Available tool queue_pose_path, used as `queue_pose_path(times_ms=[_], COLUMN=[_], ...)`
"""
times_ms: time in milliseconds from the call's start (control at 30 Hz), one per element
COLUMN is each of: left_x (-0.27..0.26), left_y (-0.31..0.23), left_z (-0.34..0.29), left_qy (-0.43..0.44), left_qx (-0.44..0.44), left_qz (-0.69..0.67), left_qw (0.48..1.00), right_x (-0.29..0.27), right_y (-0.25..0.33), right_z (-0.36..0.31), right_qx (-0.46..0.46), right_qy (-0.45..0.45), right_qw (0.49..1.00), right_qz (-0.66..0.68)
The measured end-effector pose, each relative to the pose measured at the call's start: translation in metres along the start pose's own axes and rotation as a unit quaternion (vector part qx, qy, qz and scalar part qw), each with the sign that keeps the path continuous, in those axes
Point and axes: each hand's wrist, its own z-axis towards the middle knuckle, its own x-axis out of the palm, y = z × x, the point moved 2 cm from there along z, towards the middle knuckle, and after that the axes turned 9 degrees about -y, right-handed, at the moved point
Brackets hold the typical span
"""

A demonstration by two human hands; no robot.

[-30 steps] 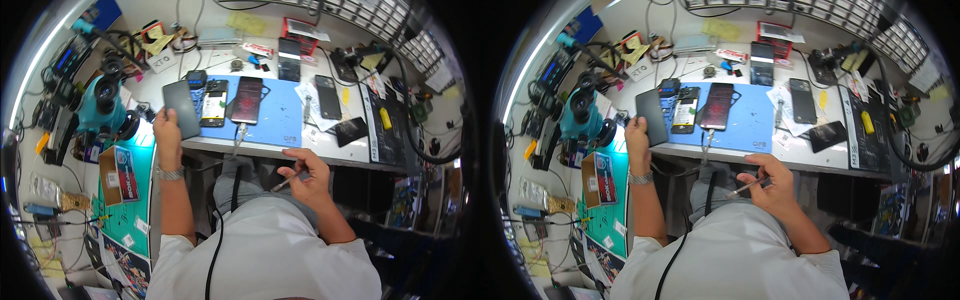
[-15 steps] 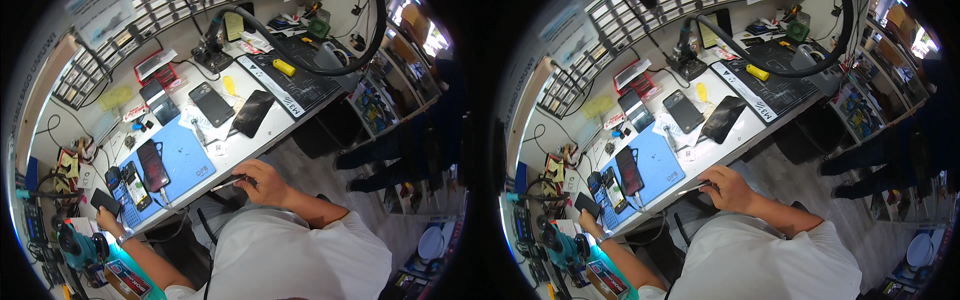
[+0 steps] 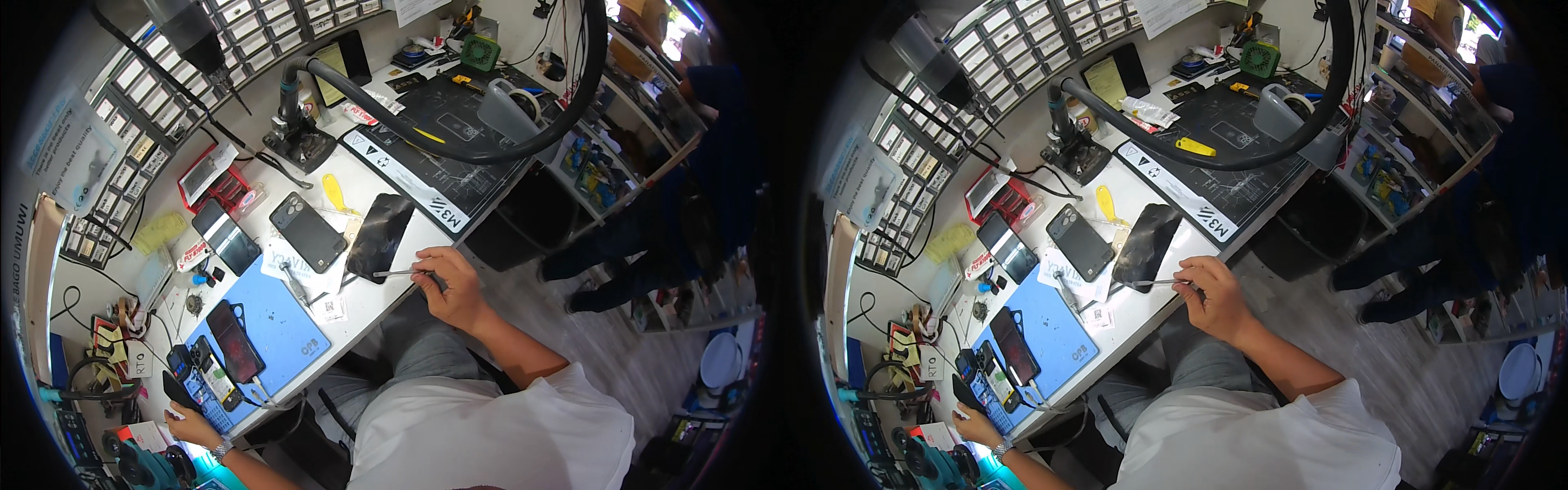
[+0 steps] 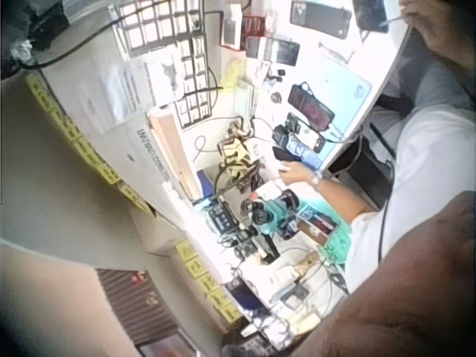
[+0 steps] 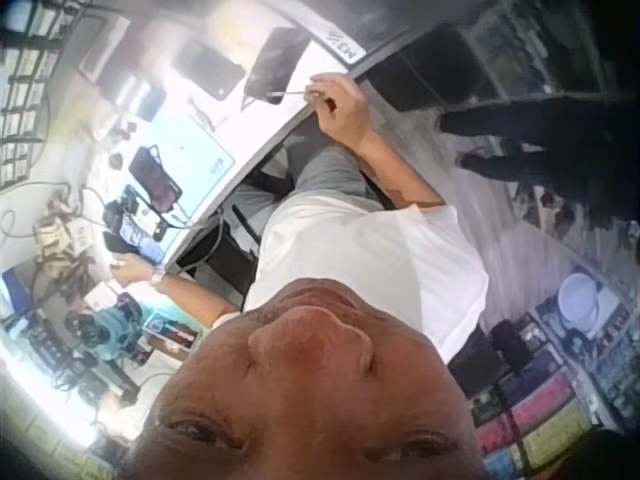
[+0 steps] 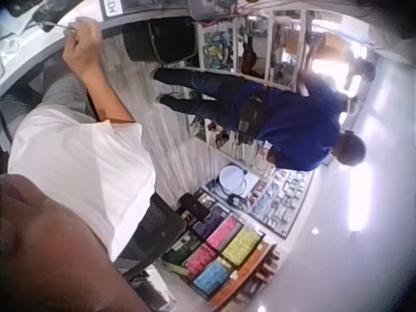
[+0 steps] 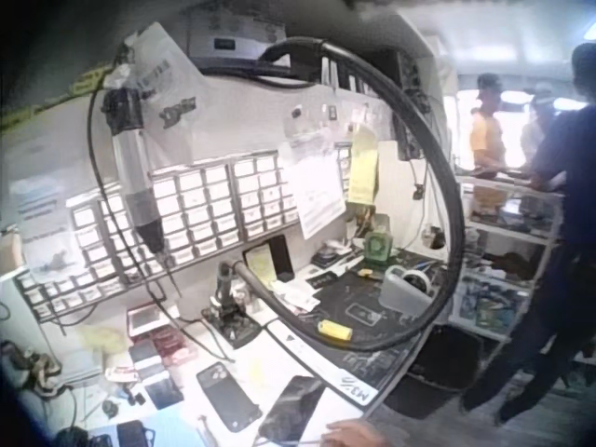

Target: The person unpacks a small box of accessories, retrieves a smartphone from a shelf, and uses a metal tool to pry open the device's back cover. They then handle another phone and continue prying at its edges. The work occurs at a cluttered electronics repair bench with multiple phones and tools visible.

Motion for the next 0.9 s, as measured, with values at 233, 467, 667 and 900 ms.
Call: queue_pose_path(times_ms=[233, 467, 667, 900], left_x=[-0.045, -0.041, -0.041, -0.044], left_y=[-0.061, -0.041, -0.039, -0.034], left_z=[-0.037, -0.040, -0.042, -0.040], left_qy=[-0.151, -0.175, -0.172, -0.161], left_qx=[0.033, 0.003, 0.017, 0.028], left_qz=[-0.125, -0.166, -0.159, -0.156], left_qw=[0.980, 0.971, 0.972, 0.974], right_x=[0.013, 0.026, 0.036, 0.038], right_y=[-0.022, -0.045, -0.052, -0.057], right_z=[0.014, 0.026, 0.020, 0.016], right_qx=[-0.020, -0.089, -0.054, -0.062], right_qy=[-0.063, -0.085, -0.112, -0.116], right_qw=[0.997, 0.983, 0.988, 0.988], right_qz=[-0.037, -0.133, -0.088, -0.084])
